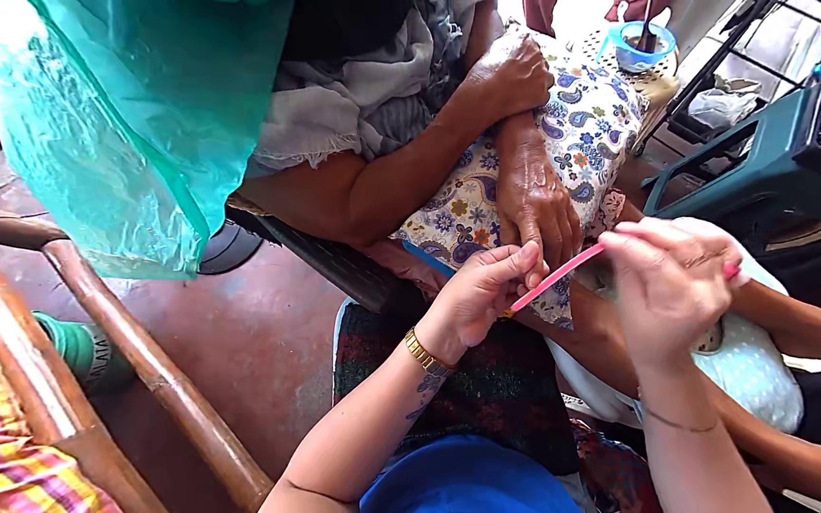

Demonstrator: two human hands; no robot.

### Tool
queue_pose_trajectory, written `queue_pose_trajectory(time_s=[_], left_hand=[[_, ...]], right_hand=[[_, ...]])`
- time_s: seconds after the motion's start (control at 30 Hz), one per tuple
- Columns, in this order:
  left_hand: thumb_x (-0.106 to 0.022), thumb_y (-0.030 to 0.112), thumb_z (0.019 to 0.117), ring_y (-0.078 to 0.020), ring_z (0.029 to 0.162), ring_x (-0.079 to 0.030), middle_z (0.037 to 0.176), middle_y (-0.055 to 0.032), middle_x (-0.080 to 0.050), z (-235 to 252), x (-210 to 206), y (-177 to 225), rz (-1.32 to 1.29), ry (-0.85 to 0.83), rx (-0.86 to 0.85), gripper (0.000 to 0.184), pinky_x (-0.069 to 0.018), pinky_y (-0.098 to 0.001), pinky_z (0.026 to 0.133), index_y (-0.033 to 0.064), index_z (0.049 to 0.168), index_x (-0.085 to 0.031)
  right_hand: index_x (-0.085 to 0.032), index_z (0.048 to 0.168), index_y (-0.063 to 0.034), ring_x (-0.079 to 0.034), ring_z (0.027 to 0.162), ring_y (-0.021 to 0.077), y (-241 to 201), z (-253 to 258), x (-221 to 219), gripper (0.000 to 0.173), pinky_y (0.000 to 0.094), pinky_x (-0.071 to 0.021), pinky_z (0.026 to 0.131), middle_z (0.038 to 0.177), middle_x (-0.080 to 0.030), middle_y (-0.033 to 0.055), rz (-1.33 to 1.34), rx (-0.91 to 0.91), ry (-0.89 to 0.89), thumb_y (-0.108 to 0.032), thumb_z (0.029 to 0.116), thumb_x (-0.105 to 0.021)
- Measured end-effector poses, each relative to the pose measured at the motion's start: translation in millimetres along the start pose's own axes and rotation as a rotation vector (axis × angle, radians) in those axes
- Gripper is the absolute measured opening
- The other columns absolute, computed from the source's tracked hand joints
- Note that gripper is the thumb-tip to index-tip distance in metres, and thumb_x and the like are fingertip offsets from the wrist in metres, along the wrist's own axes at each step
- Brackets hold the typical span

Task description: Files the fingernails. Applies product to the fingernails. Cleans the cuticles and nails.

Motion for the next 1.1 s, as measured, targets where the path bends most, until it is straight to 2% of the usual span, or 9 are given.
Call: queue_pose_trajectory(time_s=[0.1, 0.23, 0.4, 0.5, 0.57, 0.7, 0.87, 1.0, 1.1], left_hand=[[-0.049, 0.019, 0.1071, -0.0063, 0.068, -0.063, 0.075, 0.0008, -0.064, 0.5, -1.2, 0.8, -0.002, 0.000, -0.004, 0.032, -0.0570, -0.0222, 0.069, 0.0104, 0.082, -0.066], [-0.049, 0.017, 0.1072, -0.0057, 0.067, -0.061, 0.075, 0.0013, -0.064, -0.8, -1.6, 0.7, 0.017, 0.017, -0.004, 0.030, -0.0552, -0.0213, 0.068, 0.0104, 0.083, -0.066], [-0.049, 0.016, 0.1069, -0.0065, 0.068, -0.063, 0.074, 0.0004, -0.064, -0.3, -1.6, 1.0, -0.008, 0.006, -0.010, 0.031, -0.0571, -0.0225, 0.070, 0.0099, 0.082, -0.067], [-0.048, 0.016, 0.1074, -0.0056, 0.067, -0.062, 0.074, 0.0009, -0.065, -1.0, -2.3, 0.6, -0.002, 0.008, -0.004, 0.031, -0.0557, -0.0211, 0.068, 0.0094, 0.083, -0.067], [-0.048, 0.016, 0.1075, -0.0057, 0.068, -0.063, 0.074, 0.0007, -0.066, -1.2, -2.3, 0.4, 0.002, 0.015, -0.004, 0.031, -0.0558, -0.0210, 0.070, 0.0091, 0.084, -0.067], [-0.049, 0.014, 0.1068, -0.0077, 0.071, -0.067, 0.076, -0.0033, -0.069, -0.6, -5.7, -1.1, -0.019, 0.026, -0.037, 0.029, -0.0575, -0.0219, 0.071, 0.0050, 0.086, -0.067], [-0.051, 0.016, 0.1068, -0.0074, 0.070, -0.065, 0.077, -0.0029, -0.068, -2.4, -7.8, -1.8, 0.027, 0.116, -0.020, 0.027, -0.0557, -0.0207, 0.070, 0.0053, 0.087, -0.066], [-0.052, 0.015, 0.1064, -0.0084, 0.071, -0.067, 0.079, -0.0051, -0.070, -0.4, -11.3, -3.0, 0.008, 0.112, -0.046, 0.026, -0.0569, -0.0213, 0.072, 0.0035, 0.090, -0.068], [-0.051, 0.015, 0.1066, -0.0071, 0.068, -0.065, 0.077, -0.0046, -0.070, -1.1, -10.5, -2.7, 0.028, 0.139, -0.035, 0.027, -0.0553, -0.0195, 0.068, 0.0037, 0.089, -0.067]], right_hand=[[-0.081, 0.096, -0.0138, -0.067, 0.108, 0.0204, -12.4, -13.0, 0.0, 0.011, 0.0433, -0.0408, 0.103, 0.103, -0.077, 0.0067, 0.029, -0.008, 0.026, -0.010, 0.0957, -0.070], [-0.082, 0.100, -0.0091, -0.068, 0.106, 0.0238, 16.5, -14.1, 4.0, 0.010, 0.0411, -0.0464, 0.097, 0.105, -0.076, 0.0119, -0.022, -0.117, 0.072, -0.011, 0.0957, -0.072], [-0.081, 0.097, -0.0146, -0.067, 0.108, 0.0202, -13.8, -12.4, -1.9, 0.011, 0.0431, -0.0406, 0.102, 0.103, -0.077, 0.0064, 0.027, -0.013, 0.007, -0.012, 0.0963, -0.070], [-0.080, 0.100, -0.0075, -0.069, 0.101, 0.0218, 31.8, -11.9, 13.5, 0.010, 0.0411, -0.0479, 0.095, 0.100, -0.076, 0.0108, -0.042, -0.163, 0.089, -0.012, 0.0963, -0.072], [-0.077, 0.100, -0.0028, -0.067, 0.093, 0.0234, 24.3, -15.6, 24.2, 0.013, 0.0410, -0.0485, 0.088, 0.093, -0.073, 0.0132, -0.090, -0.171, 0.140, -0.014, 0.0979, -0.070], [-0.076, 0.100, -0.0144, -0.064, 0.098, 0.0204, -35.4, -42.1, 10.3, 0.011, 0.0449, -0.0354, 0.107, 0.090, -0.072, 0.0045, -0.118, 0.039, -0.015, -0.015, 0.0994, -0.065], [-0.079, 0.095, -0.0019, -0.061, 0.085, 0.0268, 20.9, -48.5, 49.0, 0.016, 0.0423, -0.0397, 0.091, 0.076, -0.066, 0.0145, -0.374, -0.192, 0.167, -0.015, 0.0978, -0.071], [-0.075, 0.103, -0.0142, -0.061, 0.094, 0.0209, -31.6, -53.8, 26.9, 0.010, 0.0459, -0.0341, 0.107, 0.087, -0.066, 0.0055, -0.240, 0.033, 0.025, -0.016, 0.0994, -0.066], [-0.077, 0.094, -0.0071, -0.060, 0.082, 0.0275, 2.1, -46.9, 31.6, 0.013, 0.0461, -0.0415, 0.089, 0.077, -0.064, 0.0123, -0.369, -0.084, 0.118, -0.016, 0.0984, -0.068]])
Point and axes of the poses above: each hand's wrist, its own z-axis towards the middle knuckle, its own x-axis out of the back of the hand, y = z × x, the point moved 9 cm from there along z, towards the middle knuckle
